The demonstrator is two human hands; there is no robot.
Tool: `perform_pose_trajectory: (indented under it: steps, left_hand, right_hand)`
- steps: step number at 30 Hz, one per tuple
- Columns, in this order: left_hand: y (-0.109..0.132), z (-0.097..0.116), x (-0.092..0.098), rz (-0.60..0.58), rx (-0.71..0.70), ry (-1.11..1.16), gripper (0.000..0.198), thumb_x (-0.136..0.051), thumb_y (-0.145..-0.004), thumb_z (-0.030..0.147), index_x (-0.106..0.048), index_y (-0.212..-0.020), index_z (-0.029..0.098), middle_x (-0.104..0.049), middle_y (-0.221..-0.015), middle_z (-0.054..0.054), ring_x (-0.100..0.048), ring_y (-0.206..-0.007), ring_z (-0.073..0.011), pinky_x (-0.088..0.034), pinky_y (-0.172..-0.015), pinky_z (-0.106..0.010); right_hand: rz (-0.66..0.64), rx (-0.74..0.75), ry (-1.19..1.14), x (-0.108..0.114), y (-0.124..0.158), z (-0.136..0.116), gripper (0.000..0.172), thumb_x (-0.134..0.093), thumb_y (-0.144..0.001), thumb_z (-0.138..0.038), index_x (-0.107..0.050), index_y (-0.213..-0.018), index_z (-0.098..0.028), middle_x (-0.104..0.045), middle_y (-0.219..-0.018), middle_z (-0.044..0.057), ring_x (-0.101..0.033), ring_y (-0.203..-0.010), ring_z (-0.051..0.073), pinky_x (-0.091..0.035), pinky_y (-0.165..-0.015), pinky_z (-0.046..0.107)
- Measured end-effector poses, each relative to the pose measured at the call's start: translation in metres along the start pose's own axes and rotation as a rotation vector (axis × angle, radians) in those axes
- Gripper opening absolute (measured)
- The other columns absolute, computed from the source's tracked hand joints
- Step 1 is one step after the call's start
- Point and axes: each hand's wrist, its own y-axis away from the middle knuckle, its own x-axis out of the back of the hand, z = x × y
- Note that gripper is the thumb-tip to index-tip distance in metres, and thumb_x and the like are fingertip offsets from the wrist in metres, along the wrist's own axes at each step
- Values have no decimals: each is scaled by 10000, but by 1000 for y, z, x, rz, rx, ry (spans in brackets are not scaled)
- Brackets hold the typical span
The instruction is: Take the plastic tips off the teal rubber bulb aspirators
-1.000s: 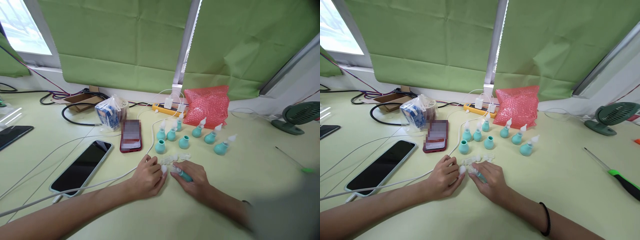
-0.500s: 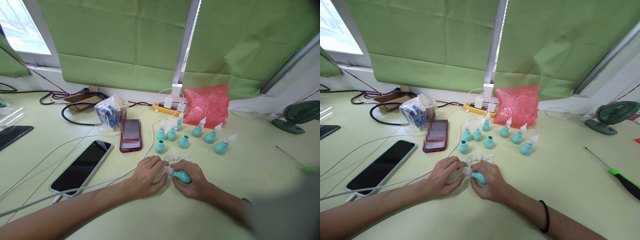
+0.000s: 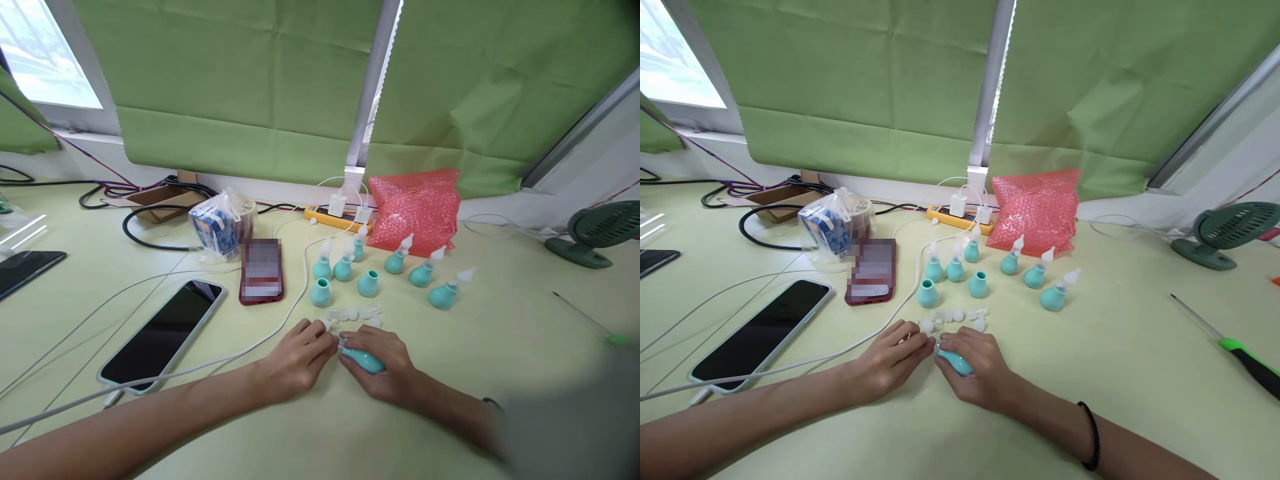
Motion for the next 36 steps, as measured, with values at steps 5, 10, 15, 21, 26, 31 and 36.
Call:
perform_pose_trajectory:
  steps: [5, 10, 15, 21, 26, 31, 36]
  left_hand:
    - [1, -2, -1, -15, 18, 20, 101, -436, -821, 81, -531, -790, 92, -518, -716, -60, -398, -691, -157, -373, -579, -280]
    - [-2, -2, -1, 3, 110, 97, 105, -439, -823, 101, -525, -764, 104, -522, -698, -56, -400, -683, -152, -392, -583, -271]
    - [-6, -2, 6, 34, 212, 172, 116, -462, -821, 153, -541, -893, 110, -532, -746, -65, -413, -690, -151, -400, -604, -280]
    - [-4, -3, 3, 41, 226, 51, 123, -462, -822, 133, -580, -794, 153, -534, -733, -45, -393, -672, -141, -355, -577, -264]
    - [-5, -2, 5, -12, 67, -123, 190, -403, -813, 62, -572, -753, 124, -525, -680, -51, -405, -698, -168, -320, -572, -298]
    - [-10, 10, 12, -55, -112, -342, 250, -365, -769, 27, -564, -628, 84, -511, -609, -80, -425, -634, -191, -305, -542, -342]
    - [-11, 16, 17, -143, -278, -451, 218, -374, -767, 33, -573, -688, 78, -554, -732, -128, -470, -753, -241, -341, -605, -384]
  right_hand:
    - [9, 22, 35, 0, 0, -2, 249, -607, -664, -75, -535, -876, -184, -666, -799, 50, -601, -650, 150, -504, -602, 276]
    - [-1, 48, 117, 3, -1, -2, 233, -623, -651, -77, -531, -839, -178, -665, -811, 57, -575, -631, 150, -490, -557, 276]
    - [-40, 71, 206, 5, -4, -2, 175, -616, -666, -93, -538, -796, -179, -663, -806, 46, -556, -611, 143, -472, -523, 264]
    - [-65, 109, 302, 4, -2, 1, 113, -597, -684, -102, -560, -757, -179, -664, -820, 39, -554, -620, 146, -456, -516, 260]
    - [-156, 181, 426, 3, 2, 1, 69, -560, -709, -109, -577, -731, -172, -655, -851, 59, -548, -627, 151, -437, -509, 267]
    - [-155, 235, 474, 2, 4, -2, 74, -523, -735, -128, -585, -752, -165, -650, -852, 87, -541, -619, 154, -432, -499, 273]
    - [-162, 214, 444, 1, 4, -4, 60, -533, -726, -132, -583, -739, -162, -656, -864, 85, -543, -622, 160, -444, -500, 280]
